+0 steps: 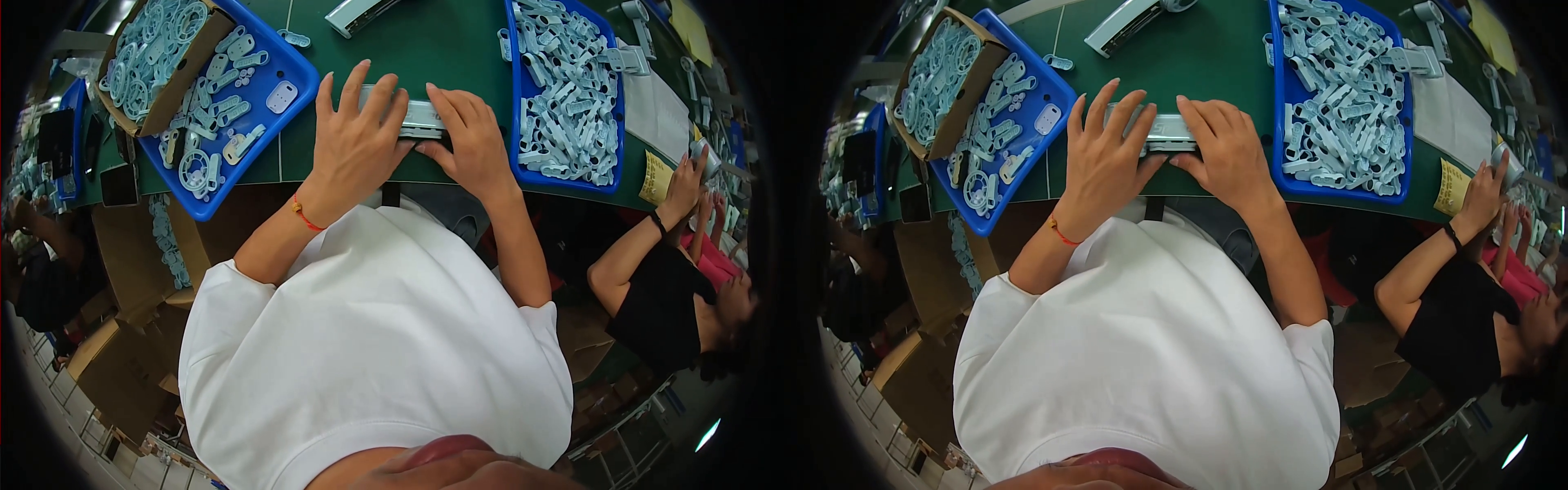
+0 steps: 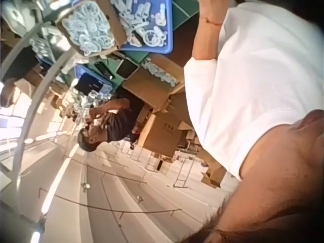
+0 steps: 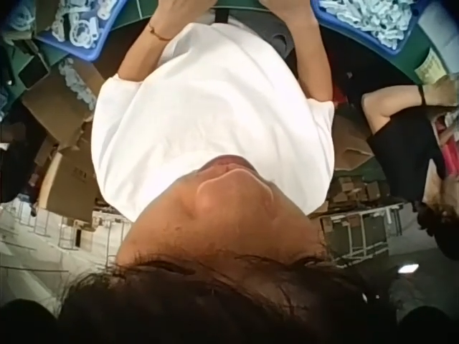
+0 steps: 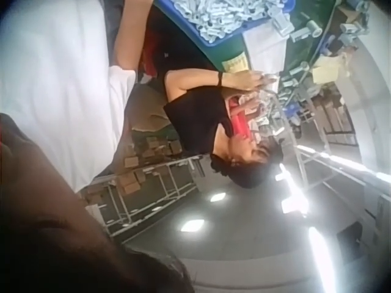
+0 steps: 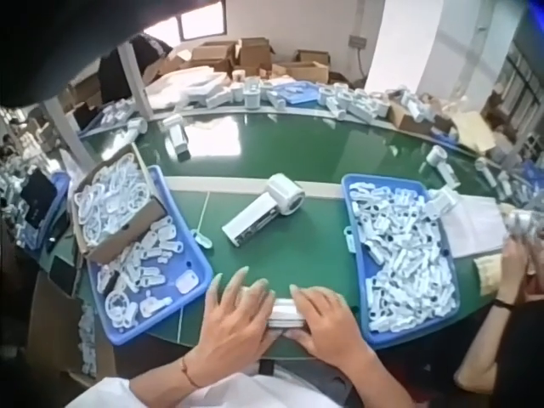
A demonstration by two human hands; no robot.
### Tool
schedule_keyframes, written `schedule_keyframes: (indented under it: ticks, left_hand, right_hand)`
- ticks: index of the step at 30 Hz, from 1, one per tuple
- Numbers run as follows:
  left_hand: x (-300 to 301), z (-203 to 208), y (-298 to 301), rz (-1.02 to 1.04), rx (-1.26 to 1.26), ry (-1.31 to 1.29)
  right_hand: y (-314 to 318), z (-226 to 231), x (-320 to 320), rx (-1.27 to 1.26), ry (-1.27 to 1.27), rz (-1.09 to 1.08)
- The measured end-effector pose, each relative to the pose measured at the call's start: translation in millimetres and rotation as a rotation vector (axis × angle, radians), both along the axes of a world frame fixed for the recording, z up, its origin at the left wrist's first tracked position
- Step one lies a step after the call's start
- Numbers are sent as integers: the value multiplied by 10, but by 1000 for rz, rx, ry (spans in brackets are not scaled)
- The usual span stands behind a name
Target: The person is assembling hair dryer components, specifically attaching rings and small parts to the main body on a factory line.
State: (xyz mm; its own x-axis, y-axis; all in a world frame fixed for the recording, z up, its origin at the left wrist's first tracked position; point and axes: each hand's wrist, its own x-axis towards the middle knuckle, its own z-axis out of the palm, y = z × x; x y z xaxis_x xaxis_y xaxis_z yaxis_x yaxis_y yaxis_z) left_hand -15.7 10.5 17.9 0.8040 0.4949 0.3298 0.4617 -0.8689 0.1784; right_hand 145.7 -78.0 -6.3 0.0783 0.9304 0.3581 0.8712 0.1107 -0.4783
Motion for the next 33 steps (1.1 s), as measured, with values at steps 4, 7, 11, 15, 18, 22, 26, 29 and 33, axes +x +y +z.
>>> schedule_keyframes:
  ticks: [4, 7, 11, 15, 18, 22, 26, 29, 33]
  left_hand:
    - [78, -77, 27, -42, 31, -71]
    - [87, -106, 36, -31, 38, -113]
    - [68, -45, 45, -40, -54, -92]
    - [83, -61, 34, -34, -85, -124]
    - [109, -50, 45, -12, -142, -123]
    - [133, -103, 61, -33, -112, -176]
    - [110, -90, 112, -70, -108, -127]
    - [157, -95, 94, 77, -190, -542]
    - [186, 37, -40, -55, -1659, -865]
  right_hand:
    - [-26, -141, -12, 79, -59, -26]
    - [-14, -124, -2, 126, -72, -55]
    - [-40, -53, 30, 23, 58, 5]
    - [-35, -40, 24, 26, 145, 21]
    - [-33, -13, 12, -16, 206, 1]
    - [-43, -71, 0, 29, 199, -29]
    - [-26, -37, 34, 34, 21, -20]
    - [-16, 104, 71, -120, 367, -66]
    - [-38, 132, -39, -187, 1467, 178]
